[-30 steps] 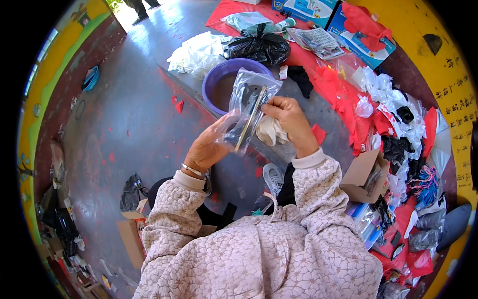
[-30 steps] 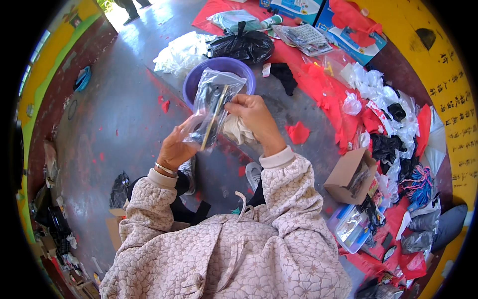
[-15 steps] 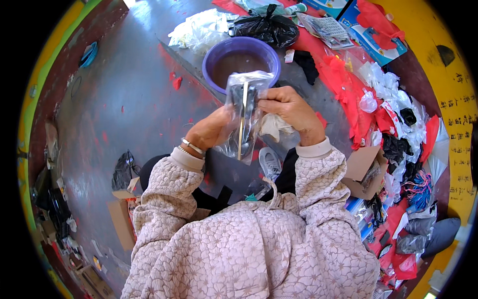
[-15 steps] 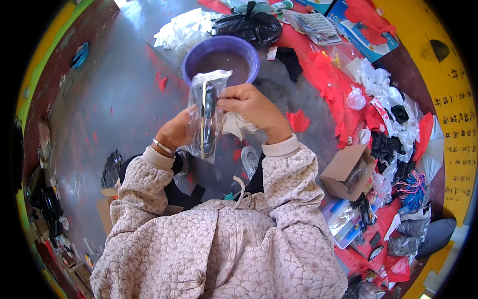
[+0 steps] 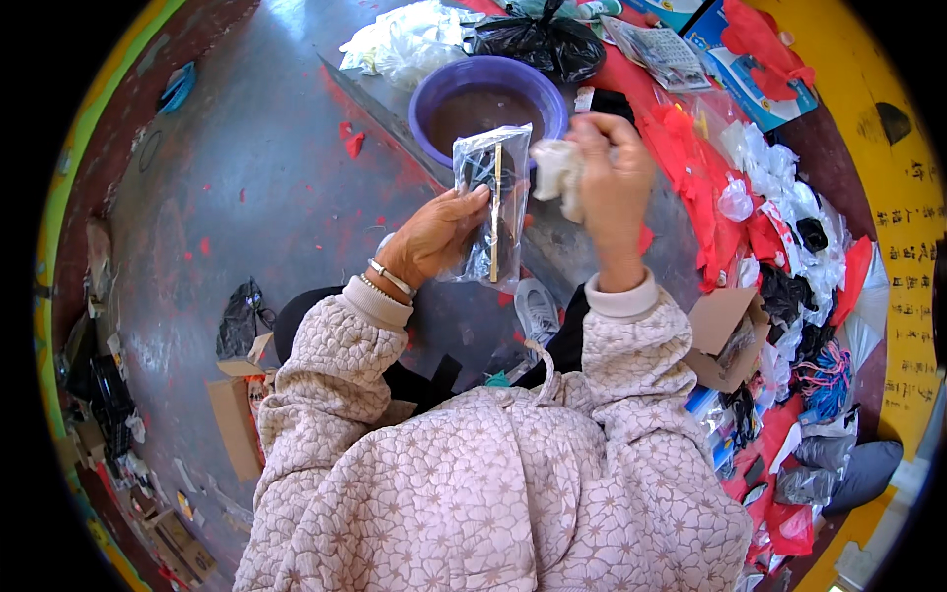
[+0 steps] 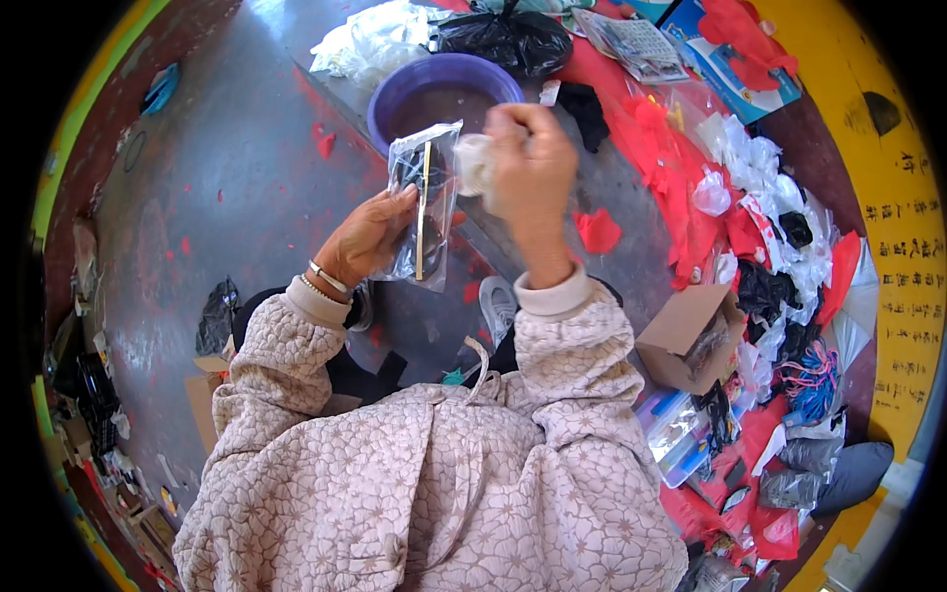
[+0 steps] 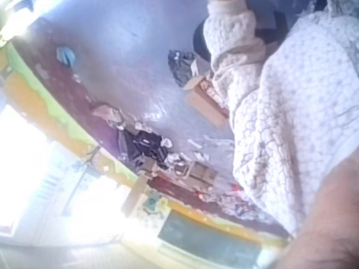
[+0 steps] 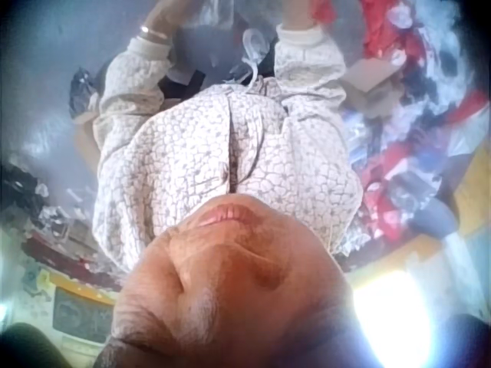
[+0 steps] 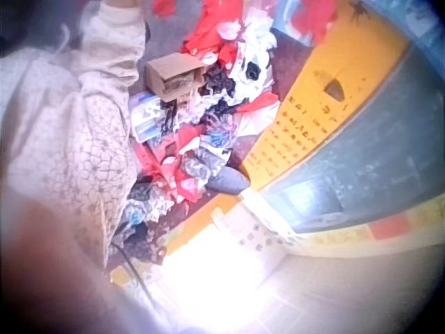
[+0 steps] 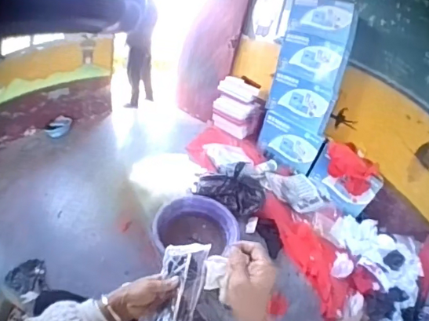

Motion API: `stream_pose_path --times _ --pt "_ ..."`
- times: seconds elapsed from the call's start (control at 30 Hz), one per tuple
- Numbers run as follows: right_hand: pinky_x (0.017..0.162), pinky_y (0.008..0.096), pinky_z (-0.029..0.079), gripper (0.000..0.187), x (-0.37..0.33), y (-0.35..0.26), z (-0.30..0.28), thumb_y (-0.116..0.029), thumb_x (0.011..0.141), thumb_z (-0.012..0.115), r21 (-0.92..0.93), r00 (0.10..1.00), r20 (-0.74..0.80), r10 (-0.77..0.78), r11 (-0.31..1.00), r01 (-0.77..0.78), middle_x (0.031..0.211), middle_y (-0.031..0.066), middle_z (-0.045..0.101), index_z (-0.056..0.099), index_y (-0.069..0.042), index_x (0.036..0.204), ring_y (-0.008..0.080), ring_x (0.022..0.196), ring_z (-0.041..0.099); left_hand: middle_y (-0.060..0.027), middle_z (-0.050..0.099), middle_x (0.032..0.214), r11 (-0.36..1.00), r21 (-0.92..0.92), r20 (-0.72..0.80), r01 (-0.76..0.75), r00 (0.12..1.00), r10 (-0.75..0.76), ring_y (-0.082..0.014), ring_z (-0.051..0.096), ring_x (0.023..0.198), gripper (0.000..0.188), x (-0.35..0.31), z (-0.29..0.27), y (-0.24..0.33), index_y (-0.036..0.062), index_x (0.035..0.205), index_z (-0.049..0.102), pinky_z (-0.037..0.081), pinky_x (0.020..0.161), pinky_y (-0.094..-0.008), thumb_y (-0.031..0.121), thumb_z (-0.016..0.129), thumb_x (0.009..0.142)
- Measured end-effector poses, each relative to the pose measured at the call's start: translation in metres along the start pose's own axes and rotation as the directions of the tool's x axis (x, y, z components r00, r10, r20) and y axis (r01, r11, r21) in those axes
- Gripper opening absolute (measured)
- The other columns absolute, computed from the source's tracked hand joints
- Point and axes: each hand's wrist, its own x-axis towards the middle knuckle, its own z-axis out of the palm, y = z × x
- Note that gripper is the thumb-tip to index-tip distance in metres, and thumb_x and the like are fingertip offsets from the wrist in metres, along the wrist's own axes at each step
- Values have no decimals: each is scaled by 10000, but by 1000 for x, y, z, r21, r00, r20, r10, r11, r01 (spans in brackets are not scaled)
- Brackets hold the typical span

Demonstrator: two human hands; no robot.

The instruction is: The person sits on the floor and wipes the lenses and frames of several pairs of sunglasses using a white cloth. They handle each pair individually, removing them from plastic bags, wiping them, and placing them into a cardboard box.

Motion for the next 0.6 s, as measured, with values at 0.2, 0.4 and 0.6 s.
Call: stream_pose_path --times 0.2,0.4,0.6 --pt "658 351 464 112 -38 14 34 -119 797 586 -337 917 358 -178 891 304 788 144 617 577 -16 841 280 746 622 -62 588 1105 998 -4 -75 -55 996 54 -189 579 1001 283 9 -31 4 47 1175 490 469 897 -356 217 431 957" --pt "617 302 472 84 -32 5 -9 -59 778 576 -97 618 782 -76 966 241 715 134 616 597 -3 837 202 637 621 -113 434 1352 989 -108 63 -99 992 106 -283 472 1194 461 4 -26 15 42 1361 315 456 944 -419 209 430 947" --pt "623 318 483 71 -11 -2 3 -83 793 576 -38 982 187 4 999 3 768 113 638 609 -32 831 220 673 633 -156 466 1309 995 -98 120 -23 992 35 -263 559 1079 487 4 -28 15 33 1350 319 512 866 -401 216 484 930"
